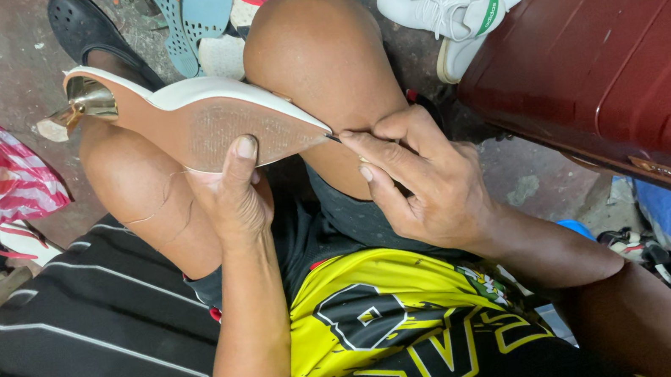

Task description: The person prepares a needle and thread, then uses a stitching awl to puncture and sew the sole of a beige high-heeled shoe. The person works on the shoe while seated on the floor.

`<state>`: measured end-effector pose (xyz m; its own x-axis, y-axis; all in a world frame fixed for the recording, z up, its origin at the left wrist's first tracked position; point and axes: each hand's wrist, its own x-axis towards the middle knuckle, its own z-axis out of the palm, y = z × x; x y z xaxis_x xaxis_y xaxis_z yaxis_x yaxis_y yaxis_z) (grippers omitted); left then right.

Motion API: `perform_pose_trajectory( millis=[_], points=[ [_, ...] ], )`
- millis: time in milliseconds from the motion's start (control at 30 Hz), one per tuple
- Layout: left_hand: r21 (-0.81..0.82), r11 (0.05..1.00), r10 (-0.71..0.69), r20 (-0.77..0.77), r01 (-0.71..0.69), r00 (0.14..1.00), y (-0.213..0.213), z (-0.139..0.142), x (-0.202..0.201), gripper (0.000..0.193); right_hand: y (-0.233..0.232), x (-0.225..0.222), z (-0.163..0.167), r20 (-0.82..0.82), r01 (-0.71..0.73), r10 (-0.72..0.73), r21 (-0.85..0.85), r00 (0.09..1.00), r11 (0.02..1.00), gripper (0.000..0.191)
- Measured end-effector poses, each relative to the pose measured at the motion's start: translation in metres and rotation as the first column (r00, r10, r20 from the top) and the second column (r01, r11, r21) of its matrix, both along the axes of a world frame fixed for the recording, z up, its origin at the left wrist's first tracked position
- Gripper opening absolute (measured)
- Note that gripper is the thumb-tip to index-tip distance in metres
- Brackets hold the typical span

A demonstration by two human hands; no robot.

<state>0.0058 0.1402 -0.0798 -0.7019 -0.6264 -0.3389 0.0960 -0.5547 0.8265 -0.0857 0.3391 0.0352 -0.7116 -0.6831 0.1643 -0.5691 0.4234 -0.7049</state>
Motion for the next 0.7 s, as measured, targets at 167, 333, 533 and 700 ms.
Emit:
perform_pose_trajectory(
  millis=[167, 333, 533, 700],
  points=[
    [-0.038, 0.999, -0.012, 0.014, 0.013, 1.0, -0.002, 0.0, 0.0, 0.063, -0.001, 0.0, -0.001, -0.02, 0.001, -0.001, 0.012, 1.0, 1.0, 0.036],
    [-0.04, 0.999, -0.021, 0.004, 0.021, 1.0, -0.003, 0.0, 0.0, 0.059, -0.002, -0.001, -0.005, -0.035, 0.005, -0.005, 0.002, 0.999, 1.0, 0.036],
    [-0.052, 0.998, -0.022, 0.033, 0.024, 0.999, -0.002, -0.001, 0.001, 0.058, -0.002, -0.003, -0.009, -0.04, -0.003, 0.002, -0.005, 0.999, 1.0, 0.036],
    [-0.057, 0.998, -0.022, 0.048, 0.024, 0.999, -0.004, -0.001, 0.0, 0.058, -0.002, -0.005, -0.011, -0.049, -0.014, 0.014, -0.008, 0.999, 1.0, 0.036]
  ],
)
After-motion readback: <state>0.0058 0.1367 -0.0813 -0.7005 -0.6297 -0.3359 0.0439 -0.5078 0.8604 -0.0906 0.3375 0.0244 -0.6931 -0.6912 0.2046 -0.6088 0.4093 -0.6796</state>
